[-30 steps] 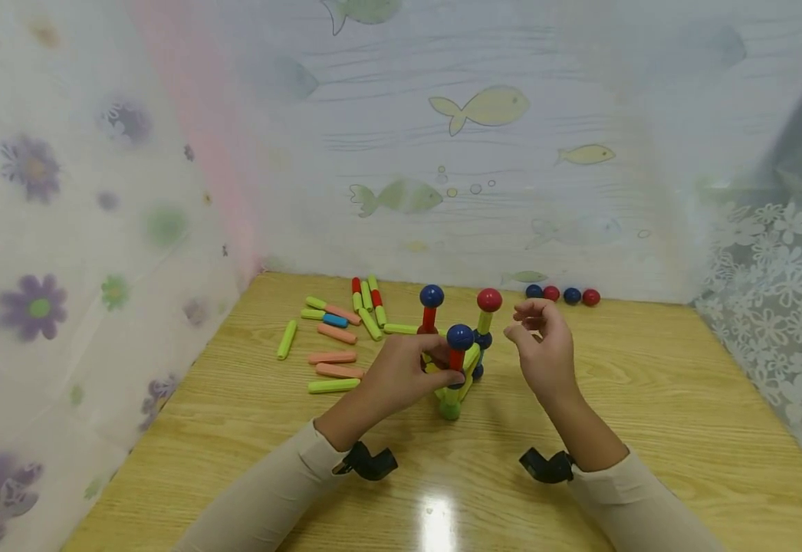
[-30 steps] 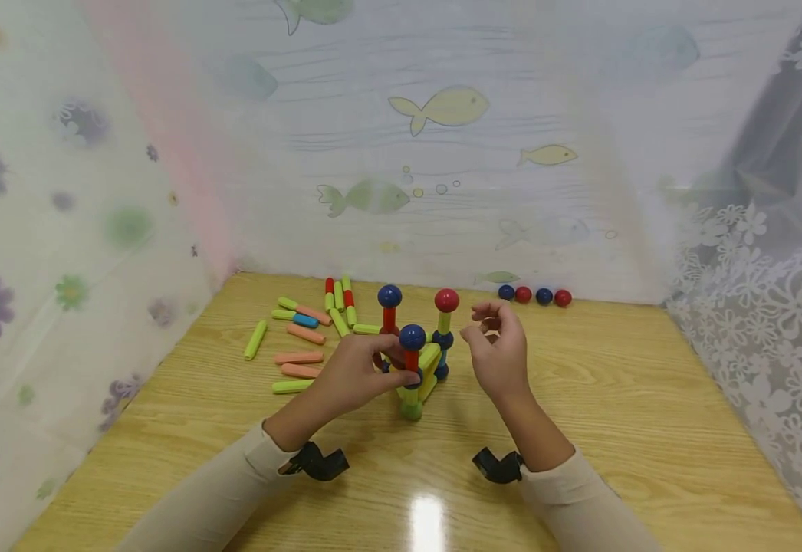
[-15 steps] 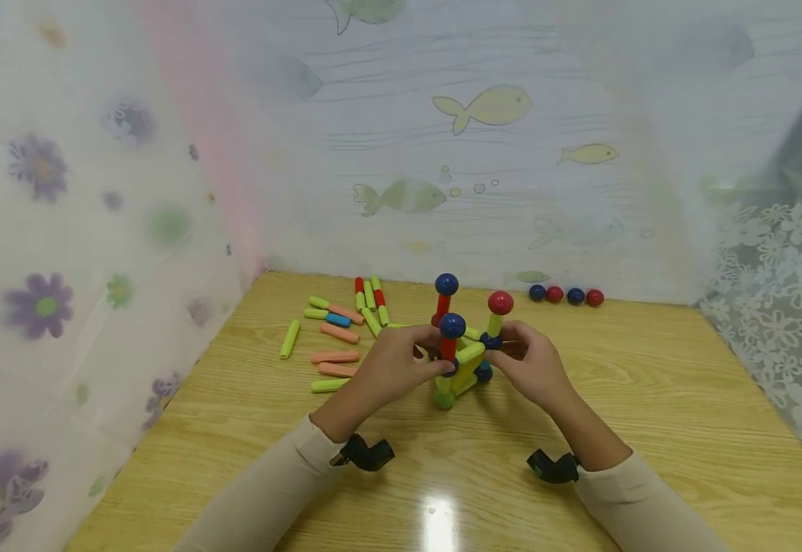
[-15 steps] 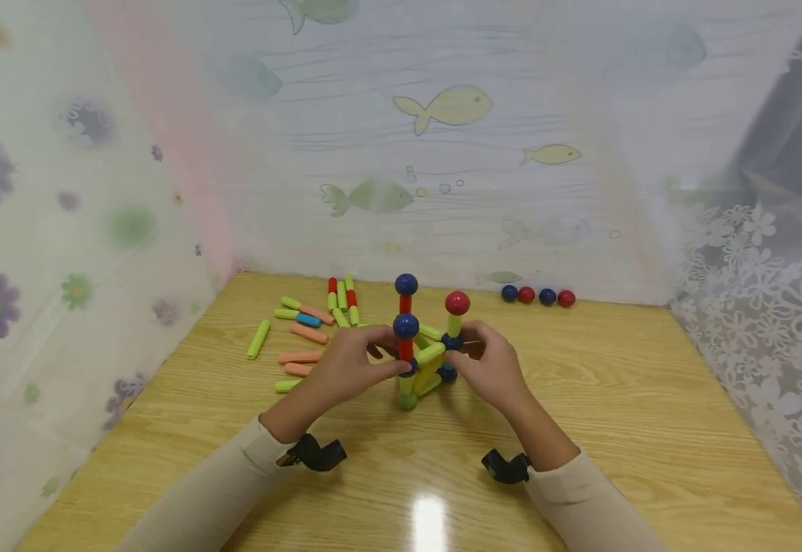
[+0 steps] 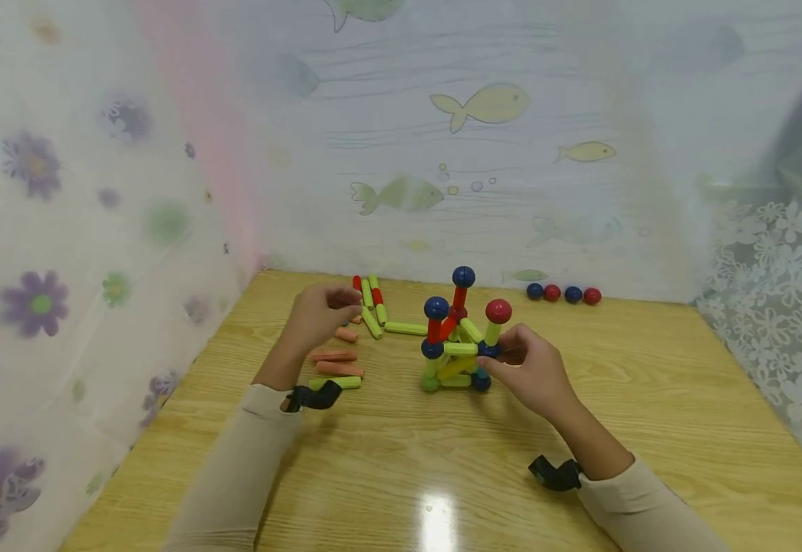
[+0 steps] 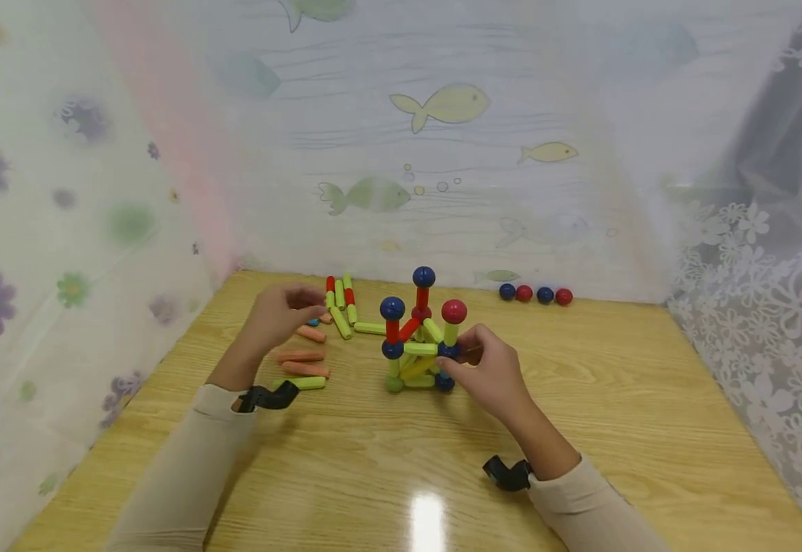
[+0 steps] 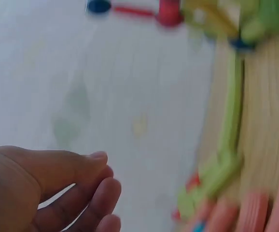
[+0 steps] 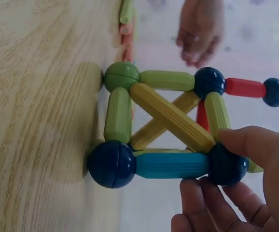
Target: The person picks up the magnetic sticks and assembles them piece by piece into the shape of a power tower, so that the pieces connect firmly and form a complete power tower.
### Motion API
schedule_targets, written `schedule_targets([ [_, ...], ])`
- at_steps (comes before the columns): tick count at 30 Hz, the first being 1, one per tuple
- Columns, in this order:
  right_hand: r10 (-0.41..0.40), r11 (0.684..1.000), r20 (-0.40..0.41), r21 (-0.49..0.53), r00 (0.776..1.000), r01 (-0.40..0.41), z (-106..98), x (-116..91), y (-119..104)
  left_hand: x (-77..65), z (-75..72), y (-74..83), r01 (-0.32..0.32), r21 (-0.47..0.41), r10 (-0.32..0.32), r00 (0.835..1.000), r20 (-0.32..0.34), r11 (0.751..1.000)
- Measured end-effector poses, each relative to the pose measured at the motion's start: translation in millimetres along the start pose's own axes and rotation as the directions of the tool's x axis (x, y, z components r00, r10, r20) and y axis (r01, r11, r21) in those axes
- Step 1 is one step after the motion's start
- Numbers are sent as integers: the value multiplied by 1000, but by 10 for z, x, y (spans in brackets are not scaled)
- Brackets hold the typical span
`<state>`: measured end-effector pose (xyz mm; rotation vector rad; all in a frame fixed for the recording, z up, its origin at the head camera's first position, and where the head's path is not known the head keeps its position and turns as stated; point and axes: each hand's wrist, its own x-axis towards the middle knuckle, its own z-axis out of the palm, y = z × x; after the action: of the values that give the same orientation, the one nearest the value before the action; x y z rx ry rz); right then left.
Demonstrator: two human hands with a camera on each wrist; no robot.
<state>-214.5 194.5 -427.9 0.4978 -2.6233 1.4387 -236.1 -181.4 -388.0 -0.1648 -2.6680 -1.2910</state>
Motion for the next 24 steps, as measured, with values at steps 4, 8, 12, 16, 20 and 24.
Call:
schedule_targets([
  [4, 2, 1000, 11, 8, 1000, -2, 16, -6, -18, -9, -335, -506, 206, 39, -201, 973, -110, 978],
  [8, 4, 1000, 13, 4, 1000, -4, -1, -23, -36, -105, -507, -789, 364, 100, -352, 928, -124, 926],
  [12, 3, 1000, 11, 7, 1000, -3, -22, -31, -40, -137, -566, -875, 448, 129, -446, 894, -47, 885],
  [16, 5, 1000, 17, 21, 1000, -5, -15, -26, -27, -110, -586, -871, 417, 150, -418, 908, -28, 897],
  [20, 12, 1000, 19, 25, 1000, -13, -15, -29, -26, -41, -524, -560, 193, 57, -191, 981, -29, 980],
  [24, 13, 1000, 21, 22, 1000, -13, -23, -28, -40, -110, -303, 125, -154, -88, 148, 986, -72, 984],
])
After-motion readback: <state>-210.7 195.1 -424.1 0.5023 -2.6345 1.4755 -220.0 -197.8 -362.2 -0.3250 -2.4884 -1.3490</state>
